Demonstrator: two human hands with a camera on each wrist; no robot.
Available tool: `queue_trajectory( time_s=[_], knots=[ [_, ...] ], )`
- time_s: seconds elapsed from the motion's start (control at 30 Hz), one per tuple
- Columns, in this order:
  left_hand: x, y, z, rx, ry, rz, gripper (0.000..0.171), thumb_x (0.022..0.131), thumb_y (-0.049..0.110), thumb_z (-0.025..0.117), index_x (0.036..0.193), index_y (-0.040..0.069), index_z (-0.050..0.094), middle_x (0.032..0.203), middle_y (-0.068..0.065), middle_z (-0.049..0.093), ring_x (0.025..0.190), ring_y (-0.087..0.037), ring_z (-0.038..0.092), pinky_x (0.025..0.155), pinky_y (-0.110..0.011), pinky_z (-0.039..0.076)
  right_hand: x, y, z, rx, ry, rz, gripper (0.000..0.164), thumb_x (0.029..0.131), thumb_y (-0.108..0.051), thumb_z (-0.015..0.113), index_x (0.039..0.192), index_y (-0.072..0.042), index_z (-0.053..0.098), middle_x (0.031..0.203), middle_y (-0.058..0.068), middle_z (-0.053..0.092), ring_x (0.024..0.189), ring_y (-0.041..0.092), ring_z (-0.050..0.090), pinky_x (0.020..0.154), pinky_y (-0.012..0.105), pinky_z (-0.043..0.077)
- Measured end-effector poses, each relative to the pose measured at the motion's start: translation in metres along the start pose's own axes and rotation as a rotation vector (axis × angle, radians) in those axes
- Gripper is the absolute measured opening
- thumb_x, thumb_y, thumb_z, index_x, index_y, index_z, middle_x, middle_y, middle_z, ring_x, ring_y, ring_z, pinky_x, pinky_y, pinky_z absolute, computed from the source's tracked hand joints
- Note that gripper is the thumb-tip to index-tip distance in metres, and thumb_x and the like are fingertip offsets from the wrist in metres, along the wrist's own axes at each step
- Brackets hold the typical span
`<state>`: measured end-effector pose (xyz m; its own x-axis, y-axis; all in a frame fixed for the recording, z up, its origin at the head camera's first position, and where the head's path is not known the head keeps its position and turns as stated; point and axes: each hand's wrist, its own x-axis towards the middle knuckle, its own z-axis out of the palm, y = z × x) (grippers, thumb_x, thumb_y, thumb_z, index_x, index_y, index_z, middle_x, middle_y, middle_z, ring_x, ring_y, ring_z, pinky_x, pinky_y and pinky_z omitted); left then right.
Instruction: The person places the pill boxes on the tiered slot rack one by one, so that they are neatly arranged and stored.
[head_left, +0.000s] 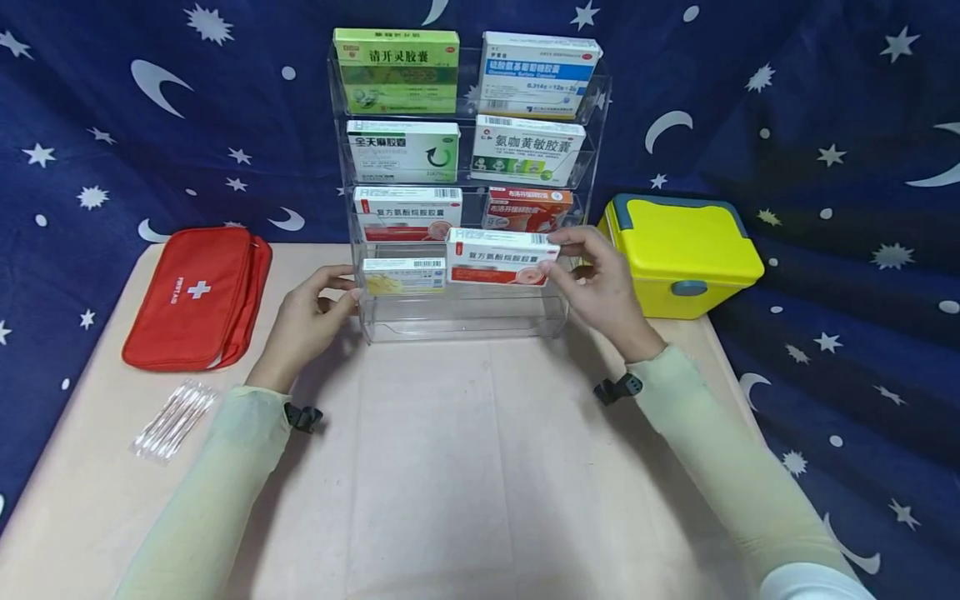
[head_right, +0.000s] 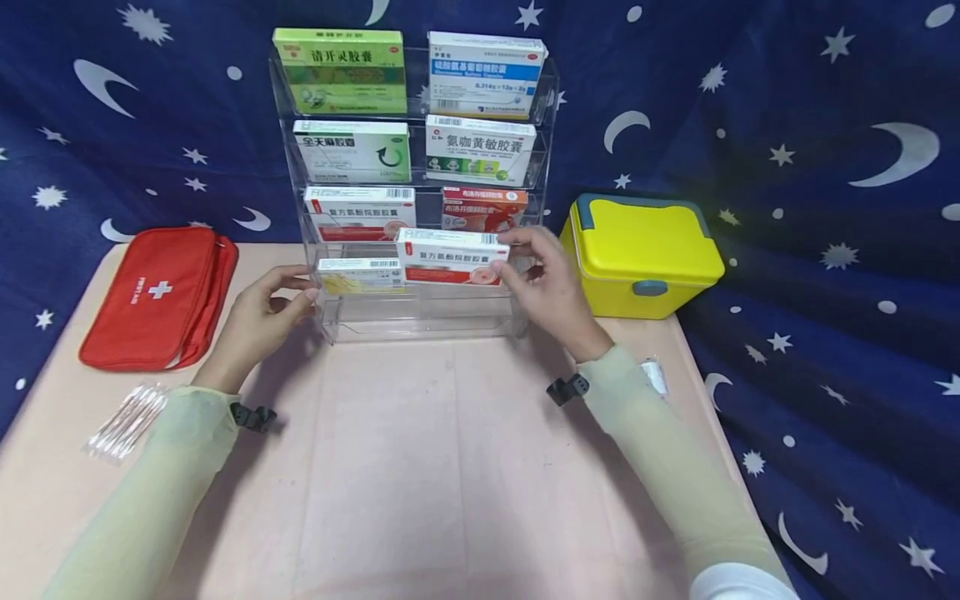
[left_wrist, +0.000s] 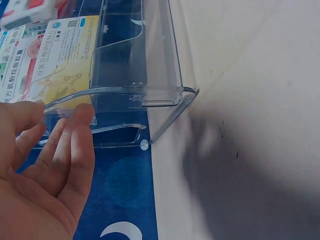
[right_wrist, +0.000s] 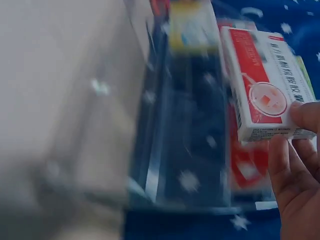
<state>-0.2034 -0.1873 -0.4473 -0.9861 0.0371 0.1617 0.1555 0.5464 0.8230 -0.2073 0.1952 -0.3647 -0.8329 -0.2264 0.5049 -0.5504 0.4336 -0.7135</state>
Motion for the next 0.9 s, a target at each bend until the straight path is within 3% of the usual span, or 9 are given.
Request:
queue_trajectory(
  time_s=[0.2,0.37,0.47,0.6,0.9],
  knots=[
    [0.000,0.001,0.000,0.000,-0.007,-0.004,0.041,0.101,0.033,0.065,0.139,0.019,0.060,0.118,-0.011,0.068,0.078,-0.029,0.068,0.068,-0.034,0.047,0.025,0.029,-0.025,-0.188,-0.058,-0.092,0.037,0.090,-0.006,0.078,0.124,-0.010,0.066,0.117,0.001,0.062,0.096,0.014,0.057,0.070,0.024,0.050],
    [0.000,0.000,0.000,-0.001,-0.004,0.000,0.040,0.101,0.032,0.065,0.139,0.019,0.060,0.117,-0.010,0.068,0.077,-0.029,0.069,0.063,-0.030,0.047,0.030,0.038,-0.023,-0.265,-0.152,-0.174,0.035,0.090,-0.009,0.078,0.123,-0.011,0.066,0.122,0.000,0.062,0.101,0.019,0.057,0.067,0.031,0.052],
    [0.000,-0.001,0.001,-0.009,-0.010,0.007,0.040,0.102,0.031,0.065,0.139,0.019,0.060,0.117,-0.011,0.068,0.077,-0.028,0.069,0.061,-0.028,0.047,0.029,0.040,-0.020,-0.302,-0.174,-0.217,0.034,0.091,-0.008,0.077,0.123,-0.010,0.066,0.123,0.002,0.062,0.095,0.022,0.057,0.061,0.027,0.049],
    [-0.001,-0.002,0.001,-0.012,-0.013,0.010,0.040,0.102,0.031,0.064,0.140,0.018,0.059,0.118,-0.011,0.068,0.079,-0.030,0.069,0.060,-0.027,0.048,0.029,0.041,-0.018,-0.314,-0.159,-0.242,0.034,0.091,-0.009,0.077,0.124,-0.010,0.068,0.122,0.002,0.063,0.094,0.023,0.058,0.058,0.023,0.045],
    [-0.001,-0.003,0.000,-0.024,-0.015,0.007,0.040,0.102,0.031,0.065,0.140,0.018,0.060,0.119,-0.011,0.068,0.078,-0.029,0.068,0.060,-0.027,0.048,0.032,0.044,-0.012,-0.278,-0.152,-0.220,0.035,0.089,-0.005,0.078,0.123,-0.009,0.068,0.121,0.001,0.063,0.103,0.020,0.060,0.061,0.021,0.051]
  ],
)
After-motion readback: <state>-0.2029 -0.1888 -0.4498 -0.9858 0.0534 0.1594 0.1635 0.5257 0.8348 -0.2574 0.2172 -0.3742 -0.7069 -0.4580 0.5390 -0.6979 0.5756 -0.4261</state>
